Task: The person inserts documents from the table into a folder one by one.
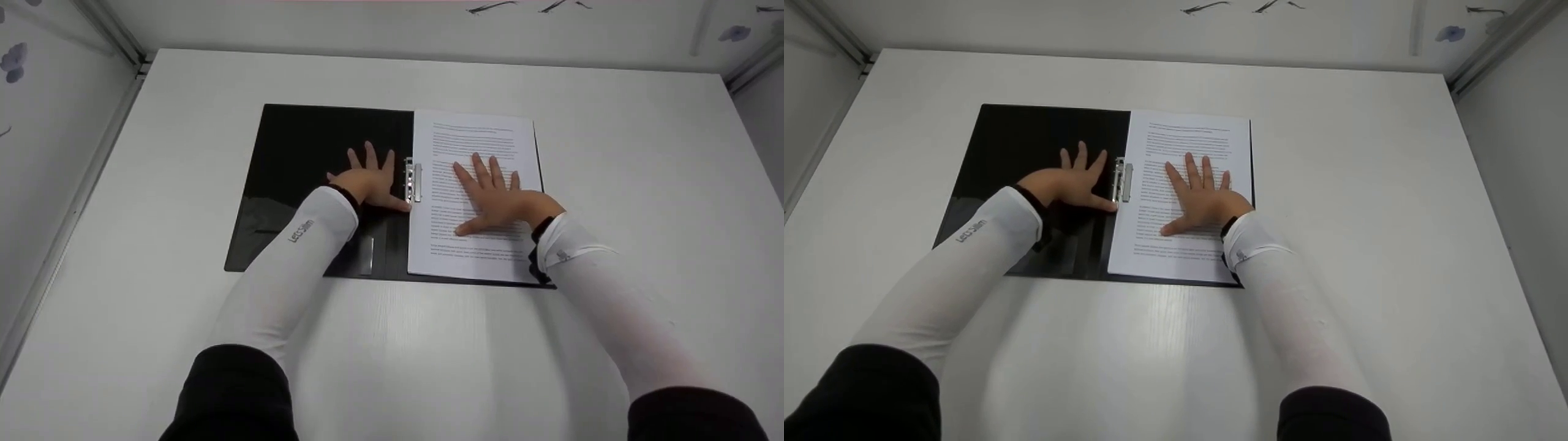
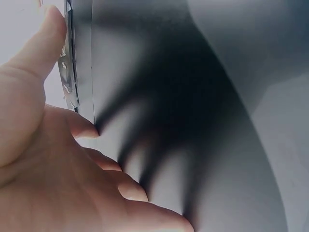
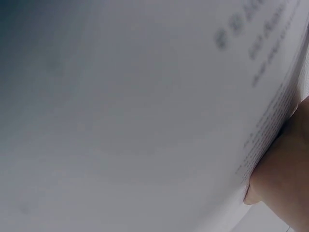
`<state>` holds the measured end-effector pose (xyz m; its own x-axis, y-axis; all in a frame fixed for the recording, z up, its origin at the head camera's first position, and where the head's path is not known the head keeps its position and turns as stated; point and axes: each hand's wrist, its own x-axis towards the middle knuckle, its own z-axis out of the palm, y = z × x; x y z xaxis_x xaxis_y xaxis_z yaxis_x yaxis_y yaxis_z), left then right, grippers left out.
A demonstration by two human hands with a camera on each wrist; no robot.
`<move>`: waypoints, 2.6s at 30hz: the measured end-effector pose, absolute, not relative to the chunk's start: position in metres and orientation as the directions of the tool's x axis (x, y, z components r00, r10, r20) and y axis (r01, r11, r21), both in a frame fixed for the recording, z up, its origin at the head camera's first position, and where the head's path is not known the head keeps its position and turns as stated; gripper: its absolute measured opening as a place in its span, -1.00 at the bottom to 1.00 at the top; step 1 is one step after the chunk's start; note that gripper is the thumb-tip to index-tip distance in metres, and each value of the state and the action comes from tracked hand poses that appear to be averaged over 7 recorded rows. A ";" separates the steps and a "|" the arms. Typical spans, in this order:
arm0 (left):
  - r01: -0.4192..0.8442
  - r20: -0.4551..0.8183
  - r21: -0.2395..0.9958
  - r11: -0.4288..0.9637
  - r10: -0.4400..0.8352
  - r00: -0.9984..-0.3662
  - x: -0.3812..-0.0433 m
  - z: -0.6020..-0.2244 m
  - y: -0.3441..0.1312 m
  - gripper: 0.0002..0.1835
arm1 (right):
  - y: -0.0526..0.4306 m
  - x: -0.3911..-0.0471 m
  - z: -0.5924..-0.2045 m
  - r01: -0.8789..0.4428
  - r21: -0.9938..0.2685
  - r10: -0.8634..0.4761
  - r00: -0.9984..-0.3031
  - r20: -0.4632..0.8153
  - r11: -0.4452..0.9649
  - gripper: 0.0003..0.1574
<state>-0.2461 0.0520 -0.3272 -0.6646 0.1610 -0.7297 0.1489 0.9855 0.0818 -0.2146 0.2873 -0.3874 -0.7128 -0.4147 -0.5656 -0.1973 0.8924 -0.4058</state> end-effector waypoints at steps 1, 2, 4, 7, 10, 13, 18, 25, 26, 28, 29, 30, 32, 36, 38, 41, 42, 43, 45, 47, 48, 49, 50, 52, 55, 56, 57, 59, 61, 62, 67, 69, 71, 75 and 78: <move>0.149 -0.726 0.087 0.985 0.165 -0.668 -0.246 -0.328 0.052 0.18 | 0.287 -0.215 -0.388 -0.197 -0.403 -0.412 -0.715 -0.565 0.894 0.55; 0.150 -0.721 0.094 0.984 0.171 -0.671 -0.246 -0.329 0.051 0.18 | 0.287 -0.215 -0.389 -0.198 -0.398 -0.409 -0.717 -0.564 0.896 0.56; 0.154 -0.713 0.112 0.982 0.187 -0.676 -0.246 -0.332 0.049 0.17 | 0.286 -0.216 -0.391 -0.202 -0.384 -0.402 -0.720 -0.566 0.901 0.58; 0.165 -0.696 0.140 0.976 0.216 -0.685 -0.245 -0.337 0.044 0.15 | 0.285 -0.218 -0.395 -0.206 -0.358 -0.388 -0.723 -0.572 0.911 0.61; 0.153 -0.678 0.198 0.968 0.248 -0.692 -0.245 -0.340 0.038 0.12 | 0.284 -0.219 -0.398 -0.213 -0.340 -0.382 -0.727 -0.571 0.916 0.63; 0.128 -0.658 0.289 0.949 0.294 -0.693 -0.246 -0.338 0.027 0.04 | 0.283 -0.220 -0.398 -0.221 -0.343 -0.388 -0.735 -0.556 0.913 0.63; 0.106 -0.616 0.379 0.919 0.336 -0.712 -0.250 -0.329 -0.009 -0.12 | 0.284 -0.219 -0.397 -0.216 -0.358 -0.392 -0.739 -0.548 0.909 0.62; -0.027 -0.537 0.502 0.864 0.287 -0.793 -0.249 -0.309 -0.078 -0.20 | 0.285 -0.219 -0.396 -0.212 -0.376 -0.401 -0.731 -0.552 0.902 0.60; -0.049 -0.537 0.514 0.856 0.277 -0.797 -0.248 -0.306 -0.088 -0.19 | 0.285 -0.219 -0.396 -0.210 -0.377 -0.401 -0.732 -0.551 0.902 0.60; -0.097 -0.547 0.524 0.846 0.247 -0.800 -0.244 -0.302 -0.105 -0.18 | 0.285 -0.219 -0.396 -0.211 -0.377 -0.401 -0.734 -0.549 0.902 0.60; -0.120 -0.556 0.526 0.842 0.233 -0.798 -0.241 -0.300 -0.114 -0.17 | 0.285 -0.219 -0.397 -0.213 -0.377 -0.403 -0.734 -0.547 0.901 0.60; -0.143 -0.566 0.525 0.839 0.218 -0.795 -0.239 -0.299 -0.122 -0.17 | 0.286 -0.220 -0.397 -0.215 -0.377 -0.404 -0.734 -0.546 0.901 0.60; -0.177 -0.581 0.521 0.835 0.195 -0.790 -0.234 -0.299 -0.136 -0.17 | 0.287 -0.220 -0.398 -0.220 -0.378 -0.408 -0.733 -0.544 0.899 0.60; -0.224 -0.590 0.529 0.818 0.165 -0.790 -0.228 -0.299 -0.157 -0.17 | 0.289 -0.220 -0.398 -0.221 -0.379 -0.408 -0.737 -0.539 0.899 0.60; -0.254 -0.593 0.552 0.794 0.159 -0.789 -0.225 -0.300 -0.164 -0.17 | 0.290 -0.219 -0.398 -0.218 -0.374 -0.403 -0.742 -0.536 0.901 0.60; -0.310 -0.611 0.590 0.746 0.161 -0.775 -0.220 -0.302 -0.173 -0.19 | 0.290 -0.220 -0.400 -0.217 -0.374 -0.401 -0.744 -0.535 0.902 0.60; -0.325 -0.620 0.595 0.735 0.162 -0.768 -0.219 -0.304 -0.175 -0.19 | 0.289 -0.220 -0.401 -0.218 -0.373 -0.401 -0.743 -0.535 0.902 0.60; -0.339 -0.630 0.597 0.727 0.162 -0.760 -0.217 -0.305 -0.178 -0.20 | 0.289 -0.220 -0.401 -0.219 -0.374 -0.403 -0.742 -0.536 0.901 0.60; -0.348 -0.644 0.587 0.731 0.161 -0.748 -0.216 -0.307 -0.182 -0.20 | 0.287 -0.220 -0.402 -0.222 -0.374 -0.406 -0.740 -0.537 0.900 0.60; -0.340 -0.649 0.575 0.745 0.161 -0.744 -0.215 -0.308 -0.186 -0.20 | 0.285 -0.221 -0.402 -0.224 -0.373 -0.406 -0.740 -0.536 0.900 0.61; -0.333 -0.648 0.570 0.751 0.162 -0.744 -0.215 -0.307 -0.188 -0.21 | 0.284 -0.221 -0.402 -0.224 -0.373 -0.406 -0.741 -0.535 0.901 0.61; -0.322 -0.642 0.569 0.756 0.165 -0.748 -0.216 -0.306 -0.189 -0.23 | 0.284 -0.221 -0.402 -0.224 -0.372 -0.405 -0.742 -0.535 0.901 0.61; -0.309 -0.634 0.572 0.760 0.170 -0.755 -0.216 -0.305 -0.190 -0.27 | 0.283 -0.222 -0.402 -0.224 -0.370 -0.404 -0.743 -0.534 0.902 0.61; -0.280 -0.607 0.591 0.757 0.189 -0.772 -0.216 -0.300 -0.192 -0.34 | 0.283 -0.222 -0.401 -0.224 -0.365 -0.401 -0.742 -0.537 0.904 0.61; -0.233 -0.546 0.638 0.734 0.219 -0.808 -0.216 -0.289 -0.192 -0.42 | 0.284 -0.223 -0.401 -0.228 -0.360 -0.401 -0.743 -0.536 0.904 0.62; -0.215 -0.521 0.661 0.719 0.233 -0.821 -0.216 -0.285 -0.191 -0.44 | 0.284 -0.223 -0.400 -0.229 -0.358 -0.400 -0.743 -0.537 0.905 0.62; -0.200 -0.493 0.681 0.705 0.240 -0.836 -0.215 -0.280 -0.189 -0.46 | 0.284 -0.223 -0.400 -0.230 -0.355 -0.399 -0.745 -0.535 0.906 0.62; -0.162 -0.435 0.714 0.681 0.250 -0.865 -0.214 -0.270 -0.183 -0.51 | 0.284 -0.223 -0.399 -0.229 -0.355 -0.398 -0.747 -0.533 0.906 0.61; -0.116 -0.380 0.742 0.660 0.272 -0.884 -0.214 -0.259 -0.174 -0.56 | 0.284 -0.223 -0.399 -0.228 -0.350 -0.393 -0.750 -0.533 0.909 0.61; -0.093 -0.354 0.756 0.648 0.285 -0.891 -0.214 -0.253 -0.168 -0.59 | 0.284 -0.223 -0.398 -0.227 -0.350 -0.392 -0.750 -0.533 0.909 0.61; 0.031 -0.234 0.819 0.573 0.384 -0.893 -0.214 -0.231 -0.136 -0.61 | 0.284 -0.222 -0.397 -0.231 -0.351 -0.396 -0.749 -0.531 0.907 0.60; 0.072 -0.192 0.845 0.530 0.426 -0.884 -0.214 -0.227 -0.121 -0.58 | 0.284 -0.222 -0.397 -0.229 -0.350 -0.394 -0.750 -0.532 0.908 0.60; 0.100 -0.164 0.859 0.502 0.455 -0.875 -0.215 -0.227 -0.105 -0.53 | 0.284 -0.222 -0.397 -0.226 -0.347 -0.390 -0.751 -0.533 0.910 0.59; 0.137 -0.142 0.866 0.481 0.499 -0.855 -0.218 -0.233 -0.070 -0.50 | 0.284 -0.222 -0.397 -0.224 -0.352 -0.391 -0.750 -0.533 0.909 0.59; 0.160 -0.153 0.847 0.507 0.520 -0.840 -0.220 -0.244 -0.045 -0.56 | 0.283 -0.222 -0.397 -0.233 -0.356 -0.401 -0.746 -0.532 0.905 0.58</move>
